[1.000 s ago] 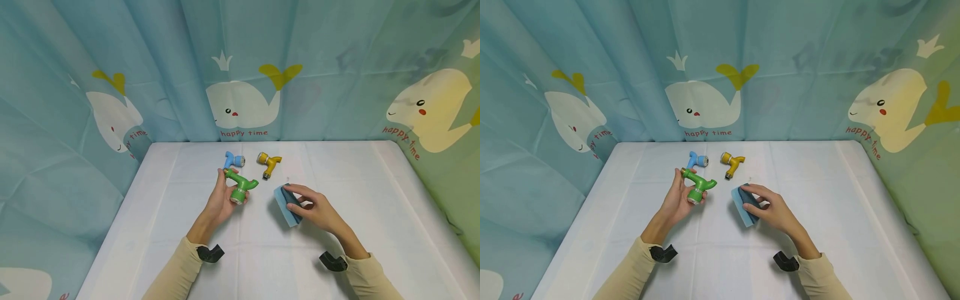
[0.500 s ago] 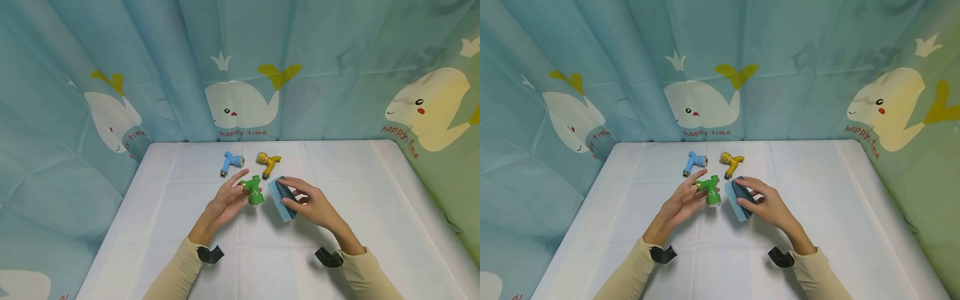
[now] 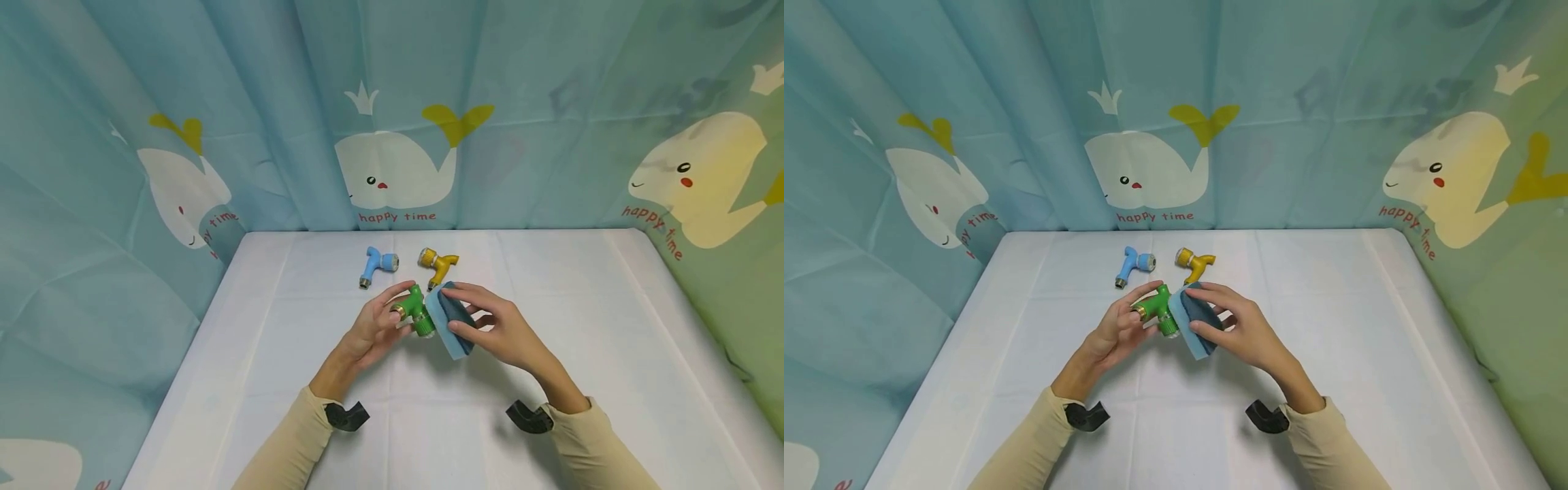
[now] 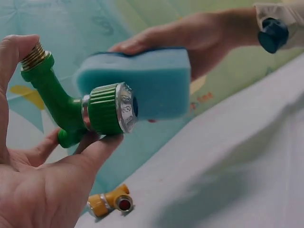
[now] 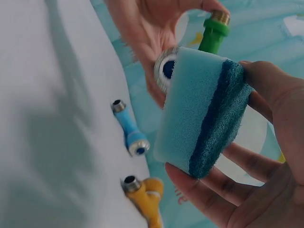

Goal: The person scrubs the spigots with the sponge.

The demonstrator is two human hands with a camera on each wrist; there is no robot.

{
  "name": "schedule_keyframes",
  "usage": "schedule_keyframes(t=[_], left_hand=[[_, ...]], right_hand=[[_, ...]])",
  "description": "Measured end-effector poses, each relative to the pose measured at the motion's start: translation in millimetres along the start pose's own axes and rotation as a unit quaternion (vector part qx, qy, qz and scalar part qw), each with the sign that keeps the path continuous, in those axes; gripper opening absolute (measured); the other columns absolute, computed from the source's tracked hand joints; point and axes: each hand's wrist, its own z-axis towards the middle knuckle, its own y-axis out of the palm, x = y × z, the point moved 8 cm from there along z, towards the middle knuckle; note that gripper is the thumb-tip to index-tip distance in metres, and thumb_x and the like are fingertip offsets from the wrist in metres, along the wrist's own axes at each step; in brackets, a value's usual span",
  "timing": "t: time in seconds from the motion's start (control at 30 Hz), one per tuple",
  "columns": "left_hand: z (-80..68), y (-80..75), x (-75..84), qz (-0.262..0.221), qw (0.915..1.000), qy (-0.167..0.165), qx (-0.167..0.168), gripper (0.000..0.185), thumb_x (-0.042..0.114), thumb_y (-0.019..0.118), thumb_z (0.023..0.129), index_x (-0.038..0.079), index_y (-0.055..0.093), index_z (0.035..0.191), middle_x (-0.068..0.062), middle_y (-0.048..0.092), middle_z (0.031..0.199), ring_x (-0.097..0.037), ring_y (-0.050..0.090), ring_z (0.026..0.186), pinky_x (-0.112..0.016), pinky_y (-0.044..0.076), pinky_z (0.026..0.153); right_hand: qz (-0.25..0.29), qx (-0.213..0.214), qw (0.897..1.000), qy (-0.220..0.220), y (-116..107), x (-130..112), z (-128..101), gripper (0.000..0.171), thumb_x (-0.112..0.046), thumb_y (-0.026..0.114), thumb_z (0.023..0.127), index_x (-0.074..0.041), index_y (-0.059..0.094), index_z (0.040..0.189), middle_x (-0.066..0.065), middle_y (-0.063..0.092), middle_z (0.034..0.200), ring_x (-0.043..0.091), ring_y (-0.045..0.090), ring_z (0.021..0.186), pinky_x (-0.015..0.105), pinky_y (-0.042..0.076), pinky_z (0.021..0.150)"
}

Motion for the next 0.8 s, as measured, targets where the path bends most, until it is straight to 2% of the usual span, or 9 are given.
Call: schedule_keyframes(t=[0.13, 0.3, 0.37, 0.47, 0.57, 0.7, 0.8], left_hand=[[0.4, -3.2, -0.5, 0.013, 0.9997, 0.007, 0.020, 0.091, 0.009, 0.079, 0.086, 0.000, 0.025, 0.159, -0.018, 0.041, 0.148, -0.021, 0.052, 0.126, -0.031, 0.054, 0.098], [1.3, -4.2, 2.6, 0.069, 0.9969, 0.025, 0.028, 0.088, 0.000, 0.075, 0.085, 0.003, 0.026, 0.158, -0.021, 0.031, 0.158, -0.028, 0.056, 0.124, -0.045, 0.058, 0.092], [1.6, -2.0, 4.1, 0.102, 0.9940, 0.036, 0.018, 0.091, 0.000, 0.079, 0.084, 0.003, 0.026, 0.158, -0.021, 0.030, 0.159, -0.029, 0.059, 0.121, -0.041, 0.059, 0.090], [0.6, 3.4, 7.3, 0.142, 0.9881, 0.058, -0.005, 0.096, 0.002, 0.085, 0.081, 0.002, 0.026, 0.157, -0.020, 0.032, 0.157, -0.028, 0.060, 0.120, -0.031, 0.059, 0.088], [-1.4, 9.7, 9.5, 0.150, 0.9855, 0.073, -0.032, 0.100, 0.001, 0.088, 0.078, 0.000, 0.026, 0.157, -0.019, 0.032, 0.155, -0.028, 0.057, 0.122, -0.029, 0.058, 0.086], [-2.3, 13.8, 9.9, 0.145, 0.9851, 0.075, -0.053, 0.100, 0.002, 0.089, 0.077, 0.002, 0.028, 0.156, -0.016, 0.033, 0.154, -0.029, 0.056, 0.123, -0.031, 0.058, 0.087], [-1.2, 13.9, 10.4, 0.159, 0.9822, 0.082, -0.056, 0.100, 0.003, 0.090, 0.077, 0.004, 0.028, 0.157, -0.014, 0.033, 0.154, -0.028, 0.055, 0.124, -0.033, 0.057, 0.092]], right_hand=[[-0.011, -0.005, 1.000, -0.014, 2.5, -8.8, 5.1, 0.052, -0.017, 0.080, 0.092, -0.021, 0.064, 0.142, 0.006, 0.055, 0.148, 0.020, 0.063, 0.099, 0.032, 0.060, 0.074], [-0.007, 0.007, 1.000, -0.026, 4.9, -17.9, 9.9, 0.053, -0.013, 0.081, 0.090, -0.019, 0.065, 0.140, 0.007, 0.056, 0.147, 0.020, 0.062, 0.099, 0.033, 0.060, 0.073], [-0.001, 0.009, 0.999, -0.036, 8.2, -23.2, 12.4, 0.053, -0.012, 0.081, 0.090, -0.019, 0.065, 0.141, 0.008, 0.055, 0.148, 0.022, 0.063, 0.102, 0.034, 0.061, 0.073], [-0.027, 0.006, 0.998, -0.062, 14.3, -33.8, 14.4, 0.053, -0.014, 0.081, 0.091, -0.019, 0.065, 0.141, 0.010, 0.054, 0.149, 0.028, 0.065, 0.114, 0.037, 0.061, 0.077], [-0.094, 0.006, 0.992, -0.081, 14.5, -40.3, 14.0, 0.052, -0.019, 0.082, 0.089, -0.018, 0.067, 0.139, 0.013, 0.054, 0.149, 0.034, 0.061, 0.124, 0.043, 0.061, 0.079], [-0.157, 0.030, 0.985, -0.072, 4.3, -37.6, 16.9, 0.052, -0.019, 0.084, 0.087, -0.018, 0.069, 0.137, 0.015, 0.055, 0.147, 0.036, 0.063, 0.121, 0.048, 0.059, 0.082], [-0.133, 0.036, 0.988, -0.067, 1.8, -36.5, 19.3, 0.053, -0.018, 0.084, 0.087, -0.018, 0.068, 0.138, 0.014, 0.056, 0.147, 0.034, 0.065, 0.119, 0.047, 0.060, 0.080]])
